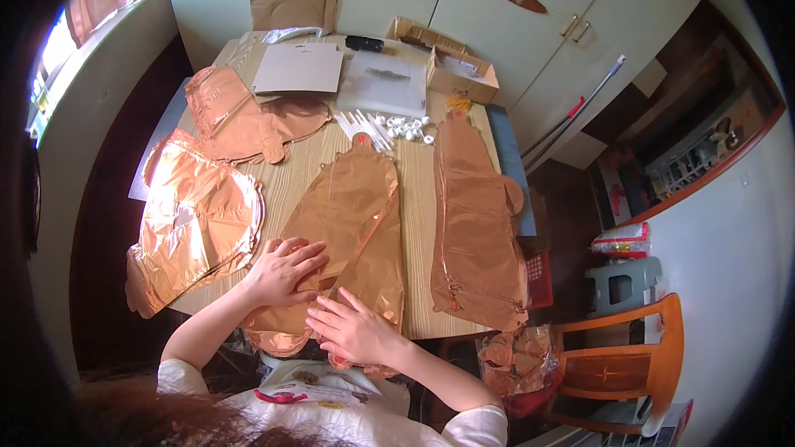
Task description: Folding large rose-gold metallic paper sheets into specific shapes at a table.
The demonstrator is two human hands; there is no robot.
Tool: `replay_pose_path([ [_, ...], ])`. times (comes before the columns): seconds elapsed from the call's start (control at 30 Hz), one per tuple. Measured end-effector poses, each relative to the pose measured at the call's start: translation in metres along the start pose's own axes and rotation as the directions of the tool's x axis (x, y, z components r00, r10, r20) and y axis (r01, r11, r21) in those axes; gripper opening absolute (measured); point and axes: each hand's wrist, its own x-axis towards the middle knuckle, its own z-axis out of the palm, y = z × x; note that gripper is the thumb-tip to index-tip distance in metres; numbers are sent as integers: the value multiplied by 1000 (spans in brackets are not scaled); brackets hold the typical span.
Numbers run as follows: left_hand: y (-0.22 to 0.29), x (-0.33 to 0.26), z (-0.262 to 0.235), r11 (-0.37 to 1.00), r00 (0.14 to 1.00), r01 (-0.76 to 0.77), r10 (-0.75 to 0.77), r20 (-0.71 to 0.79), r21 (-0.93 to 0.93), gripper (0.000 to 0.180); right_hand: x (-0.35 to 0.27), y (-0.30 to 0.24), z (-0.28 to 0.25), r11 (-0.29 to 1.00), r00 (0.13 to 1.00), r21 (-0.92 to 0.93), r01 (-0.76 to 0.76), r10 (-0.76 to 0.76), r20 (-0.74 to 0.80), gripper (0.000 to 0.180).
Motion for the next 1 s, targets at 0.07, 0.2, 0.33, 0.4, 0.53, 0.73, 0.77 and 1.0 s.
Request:
replay_pose_path([
  [0.07, -1, -1, 1, 1000, 1000, 2, -2, -3, -6, 64, 0, 5, 4, 1000, 1000, 0, -1, 1, 0, 48],
  [0.2, -1, -4, -3, 998, 998, 50, -52, -39, -37, 61, 1, 9, 9, 1000, 1000, 18, 7, -7, -17, 46],
  [0.33, 17, -32, -39, 979, 969, 200, -203, -138, -33, 42, 2, 9, 5, 1000, 1000, 6, -6, 6, 28, 46],
  [0.4, 33, -68, -60, 926, 913, 373, -377, -154, -58, 31, -1, 10, 9, 1000, 1000, -15, 9, -9, -11, 46],
  [0.53, 58, -149, -55, 515, 537, 843, -821, 196, -154, 28, 1, 8, 13, 999, 998, -31, 12, -14, -56, 48],
  [0.73, 86, -176, 36, -264, 498, 337, -764, 409, -904, 29, 12, 11, 2, 997, 999, -72, 36, -39, -37, 48],
  [0.77, 86, -173, 41, -346, 532, 226, -739, 413, -911, 23, 14, 17, 0, 996, 999, -85, 37, -38, -19, 47],
  [1.0, 88, -145, 25, -260, 458, 115, -843, 283, -959, 15, 19, 29, 0, 994, 994, -88, 69, -77, -82, 26],
])
